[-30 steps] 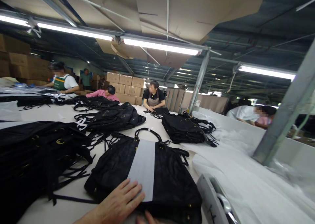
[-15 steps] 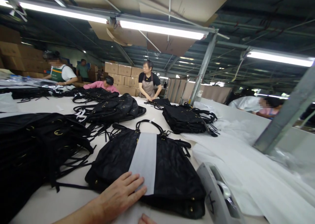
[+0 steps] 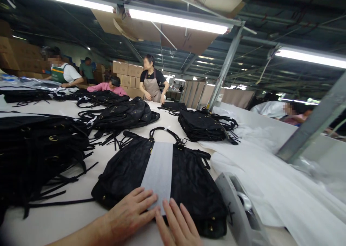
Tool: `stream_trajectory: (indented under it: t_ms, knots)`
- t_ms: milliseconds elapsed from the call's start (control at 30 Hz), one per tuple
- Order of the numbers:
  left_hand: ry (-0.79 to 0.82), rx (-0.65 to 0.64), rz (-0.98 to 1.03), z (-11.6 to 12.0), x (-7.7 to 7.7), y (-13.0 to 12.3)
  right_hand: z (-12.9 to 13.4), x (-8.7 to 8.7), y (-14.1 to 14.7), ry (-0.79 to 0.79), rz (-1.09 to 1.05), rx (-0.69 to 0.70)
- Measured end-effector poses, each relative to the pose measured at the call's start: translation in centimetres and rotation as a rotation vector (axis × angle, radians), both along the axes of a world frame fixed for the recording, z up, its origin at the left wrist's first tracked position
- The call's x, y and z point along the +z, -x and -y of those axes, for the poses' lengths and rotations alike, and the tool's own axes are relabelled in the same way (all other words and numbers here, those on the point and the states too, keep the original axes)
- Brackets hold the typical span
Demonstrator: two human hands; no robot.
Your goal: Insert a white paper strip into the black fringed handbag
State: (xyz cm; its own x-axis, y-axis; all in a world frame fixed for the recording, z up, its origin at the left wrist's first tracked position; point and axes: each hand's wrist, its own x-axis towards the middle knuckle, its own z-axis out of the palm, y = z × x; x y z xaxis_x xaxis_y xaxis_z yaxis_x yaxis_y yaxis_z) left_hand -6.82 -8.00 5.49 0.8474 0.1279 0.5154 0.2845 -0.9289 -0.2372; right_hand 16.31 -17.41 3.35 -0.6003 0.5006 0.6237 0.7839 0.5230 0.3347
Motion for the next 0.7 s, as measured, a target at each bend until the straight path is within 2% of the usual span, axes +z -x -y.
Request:
stream_trajectory:
  t_ms: [133,333,533,700]
  knots:
    - [-0.001,-0.015,0.050,0.0,0.0,0.3,-1.5,1.1,0.1,-0.043,0.112,0.056]
    - [0.043,-0.071,0.029,-0.1,1.3,2.7,-1.0,1.4,0.3,-0.048,0.173,0.097]
    - [0.142,-0.101,0.014,-0.2,1.4,3.9,-0.8,1.3,0.3,0.036,0.031,0.093]
    - [0.355,-0.015,-0.034,0.9,2.6,4.5,-0.7,0.4,0.3,0.170,-0.086,0.029]
